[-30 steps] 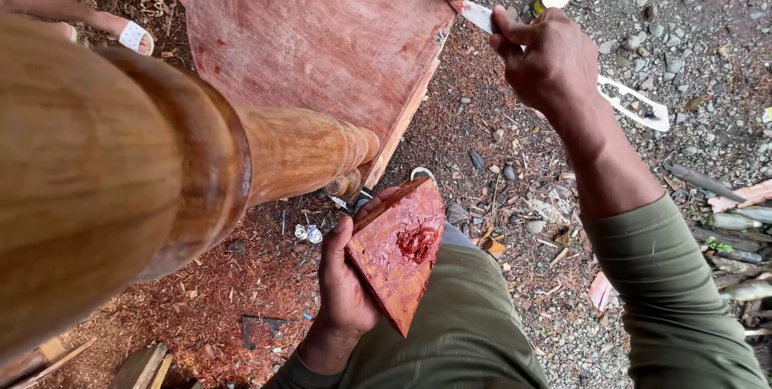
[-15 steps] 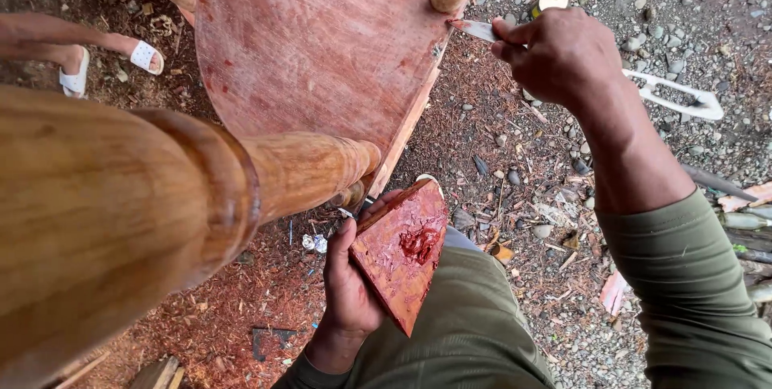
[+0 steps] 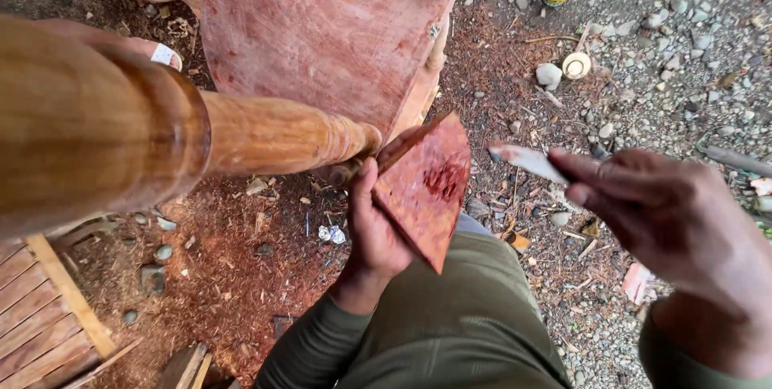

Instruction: The person uses a knife to scrape red wax from a block and applies it to the underside of a wooden table. They spread the wax across the surface and around the legs of the table, then scrape the remaining wax from the block.

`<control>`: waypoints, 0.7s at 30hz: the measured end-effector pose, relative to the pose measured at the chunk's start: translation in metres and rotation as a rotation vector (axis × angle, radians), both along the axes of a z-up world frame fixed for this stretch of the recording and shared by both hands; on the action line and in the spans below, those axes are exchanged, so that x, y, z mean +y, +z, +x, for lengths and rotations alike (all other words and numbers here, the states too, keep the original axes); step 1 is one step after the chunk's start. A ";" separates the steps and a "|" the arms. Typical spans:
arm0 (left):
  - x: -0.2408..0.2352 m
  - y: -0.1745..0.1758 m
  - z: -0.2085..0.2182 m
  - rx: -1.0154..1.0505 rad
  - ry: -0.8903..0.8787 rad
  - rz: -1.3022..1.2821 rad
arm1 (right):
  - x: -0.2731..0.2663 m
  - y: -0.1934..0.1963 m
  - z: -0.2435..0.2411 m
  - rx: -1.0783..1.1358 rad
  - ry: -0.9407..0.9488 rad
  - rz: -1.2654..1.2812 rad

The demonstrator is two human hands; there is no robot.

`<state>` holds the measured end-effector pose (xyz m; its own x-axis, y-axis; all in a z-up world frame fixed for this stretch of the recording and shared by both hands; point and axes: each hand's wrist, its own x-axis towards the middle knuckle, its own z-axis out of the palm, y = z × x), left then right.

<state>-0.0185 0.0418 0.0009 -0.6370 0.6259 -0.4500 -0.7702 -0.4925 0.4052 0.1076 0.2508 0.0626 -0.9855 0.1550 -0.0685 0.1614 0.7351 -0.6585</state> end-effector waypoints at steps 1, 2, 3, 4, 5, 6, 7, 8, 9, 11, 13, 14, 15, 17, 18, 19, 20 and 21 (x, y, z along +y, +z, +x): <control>0.004 0.001 0.001 0.073 0.031 0.042 | -0.006 -0.001 0.007 0.015 -0.028 -0.048; 0.009 0.002 0.000 0.150 0.058 0.091 | -0.012 -0.002 0.014 0.033 -0.059 -0.090; 0.009 0.003 0.000 0.157 0.053 0.093 | -0.016 0.000 0.014 0.041 -0.063 -0.089; 0.009 0.003 0.002 0.192 0.057 0.124 | -0.020 0.003 0.016 0.017 -0.090 -0.080; 0.010 0.003 0.004 0.228 0.061 0.154 | -0.024 0.006 0.017 -0.007 -0.117 -0.071; 0.009 0.004 0.005 0.227 0.055 0.153 | -0.024 0.004 0.017 -0.007 -0.123 -0.074; 0.008 0.006 0.006 0.292 0.057 0.158 | -0.024 0.002 0.016 -0.033 -0.135 -0.081; 0.008 0.007 0.007 0.358 0.058 0.166 | -0.025 0.000 0.016 -0.057 -0.150 -0.087; 0.007 0.007 0.007 0.359 0.050 0.166 | -0.025 0.000 0.016 -0.055 -0.158 -0.089; 0.003 0.008 0.009 0.336 0.026 0.182 | -0.024 -0.001 0.015 -0.030 -0.125 -0.123; 0.000 0.010 0.009 0.339 -0.001 0.185 | -0.024 0.001 0.017 -0.039 -0.116 -0.133; -0.001 0.011 0.008 0.345 -0.024 0.194 | -0.023 0.002 0.017 -0.045 -0.105 -0.137; -0.003 0.011 0.008 0.348 -0.021 0.192 | -0.023 0.001 0.017 -0.043 -0.101 -0.139; -0.007 0.010 0.009 0.340 -0.015 0.190 | -0.022 0.000 0.017 -0.030 -0.094 -0.107; -0.008 0.012 0.010 0.341 -0.013 0.189 | -0.024 -0.003 0.017 -0.030 -0.091 -0.107; -0.008 0.013 0.010 0.355 -0.002 0.182 | -0.025 -0.005 0.017 -0.016 -0.114 -0.121; -0.008 0.014 0.010 0.370 0.011 0.176 | -0.026 -0.007 0.017 -0.003 -0.135 -0.134; -0.009 0.013 0.011 0.371 0.016 0.176 | -0.027 -0.007 0.015 -0.003 -0.130 -0.133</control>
